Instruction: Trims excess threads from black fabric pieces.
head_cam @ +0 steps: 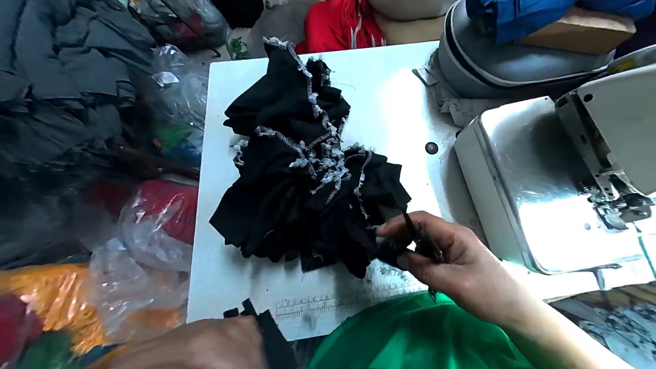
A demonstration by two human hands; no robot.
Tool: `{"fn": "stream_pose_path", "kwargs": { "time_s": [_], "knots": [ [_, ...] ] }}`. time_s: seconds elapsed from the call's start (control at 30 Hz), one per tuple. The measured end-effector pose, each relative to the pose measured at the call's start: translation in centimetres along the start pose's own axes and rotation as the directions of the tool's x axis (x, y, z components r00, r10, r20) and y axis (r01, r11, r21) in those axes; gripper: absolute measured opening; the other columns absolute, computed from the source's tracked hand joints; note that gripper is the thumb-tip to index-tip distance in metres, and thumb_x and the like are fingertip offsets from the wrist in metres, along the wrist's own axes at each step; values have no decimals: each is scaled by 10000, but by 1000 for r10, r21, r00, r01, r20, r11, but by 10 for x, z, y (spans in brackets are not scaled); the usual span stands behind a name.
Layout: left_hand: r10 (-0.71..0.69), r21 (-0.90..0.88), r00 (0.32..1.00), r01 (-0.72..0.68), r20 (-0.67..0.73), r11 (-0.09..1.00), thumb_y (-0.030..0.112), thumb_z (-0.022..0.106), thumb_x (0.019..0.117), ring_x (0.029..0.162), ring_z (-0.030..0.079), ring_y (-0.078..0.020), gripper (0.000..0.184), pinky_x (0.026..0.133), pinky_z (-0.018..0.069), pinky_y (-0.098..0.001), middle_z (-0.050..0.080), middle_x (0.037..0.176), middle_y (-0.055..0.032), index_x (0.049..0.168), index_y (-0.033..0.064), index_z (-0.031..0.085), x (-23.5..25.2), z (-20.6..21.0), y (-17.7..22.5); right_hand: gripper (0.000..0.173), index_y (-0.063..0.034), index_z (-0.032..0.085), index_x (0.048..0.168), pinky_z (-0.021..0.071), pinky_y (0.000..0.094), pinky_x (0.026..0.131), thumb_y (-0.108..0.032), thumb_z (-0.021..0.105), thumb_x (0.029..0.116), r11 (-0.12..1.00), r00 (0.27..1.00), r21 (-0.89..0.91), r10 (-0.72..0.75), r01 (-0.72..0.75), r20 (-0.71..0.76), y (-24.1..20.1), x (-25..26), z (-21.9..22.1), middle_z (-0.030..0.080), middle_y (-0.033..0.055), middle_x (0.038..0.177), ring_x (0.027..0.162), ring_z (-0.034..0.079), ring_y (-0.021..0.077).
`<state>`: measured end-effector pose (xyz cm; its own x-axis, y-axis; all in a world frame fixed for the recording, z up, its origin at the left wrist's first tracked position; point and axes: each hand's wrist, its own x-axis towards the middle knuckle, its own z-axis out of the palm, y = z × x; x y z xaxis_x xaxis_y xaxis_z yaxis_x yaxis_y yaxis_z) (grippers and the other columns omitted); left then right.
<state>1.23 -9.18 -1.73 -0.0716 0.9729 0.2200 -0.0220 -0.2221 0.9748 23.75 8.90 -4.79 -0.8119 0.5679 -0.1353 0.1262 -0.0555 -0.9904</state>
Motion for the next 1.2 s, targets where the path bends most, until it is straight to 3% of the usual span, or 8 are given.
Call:
{"fn": "stream_pose_path", "kwargs": {
  "time_s": [0.1,0.23,0.47,0.63,0.73,0.83,1.07,1.2],
  "knots": [
    [-34,159,984,6,173,987,266,465,1088,1045,639,-36,259,913,517,-211,685,1085,-16,1033,86,643,4,15,-18,278,-105,713,1189,467,97,638,-57,605,938,1000,998,-17,-12,13,68,0,-2,4,688,-64,906,729,568,-84],
    [-7,265,985,-41,175,963,298,531,1060,1104,591,9,272,965,459,-121,640,1113,-52,1111,42,608,15,39,-48,277,-51,712,1198,458,68,687,-39,604,943,998,993,3,-67,67,97,2,-7,4,702,-41,937,761,557,-108],
    [-115,89,993,115,-10,989,377,683,952,1134,567,142,393,979,471,-91,640,1243,226,1309,252,576,13,57,-64,310,-19,696,1218,491,118,816,4,576,933,964,966,-109,-232,244,110,7,-18,-2,726,51,1039,915,627,-26],
    [-226,52,974,225,5,973,417,701,913,1112,603,115,442,966,508,-121,678,1214,208,1308,240,615,14,57,-64,367,-64,695,1249,500,194,781,11,558,917,919,940,-211,-305,333,153,8,-21,-4,694,83,934,865,628,90],
    [-169,155,984,157,61,975,449,672,940,1106,577,98,426,965,474,-118,688,1161,77,1212,120,680,13,52,-67,372,-46,688,1258,500,205,798,22,555,917,915,928,-191,-323,356,185,8,-21,-4,698,108,942,876,635,117],
    [-96,241,994,81,51,967,480,638,963,1135,520,112,366,977,425,-89,615,1159,91,1139,160,662,15,52,-68,372,-11,679,1260,491,161,810,35,555,912,938,938,-128,-297,322,179,5,-20,-6,701,105,992,889,627,66],
    [19,231,1000,-18,-1,973,551,611,959,1303,519,5,373,1104,427,-212,630,1292,195,1194,272,689,22,41,-66,194,-46,731,1105,487,77,687,-77,592,972,980,989,-138,-145,141,-15,8,-25,-16,714,-21,901,761,597,-72],
    [-34,201,999,37,-21,979,512,614,969,1253,530,102,370,1084,429,-159,640,1293,263,1283,324,665,17,43,-64,236,-189,737,1107,469,95,557,-105,608,929,991,955,-132,-3,-37,-296,10,-34,-25,687,-109,913,660,573,-62]
  ]
}}
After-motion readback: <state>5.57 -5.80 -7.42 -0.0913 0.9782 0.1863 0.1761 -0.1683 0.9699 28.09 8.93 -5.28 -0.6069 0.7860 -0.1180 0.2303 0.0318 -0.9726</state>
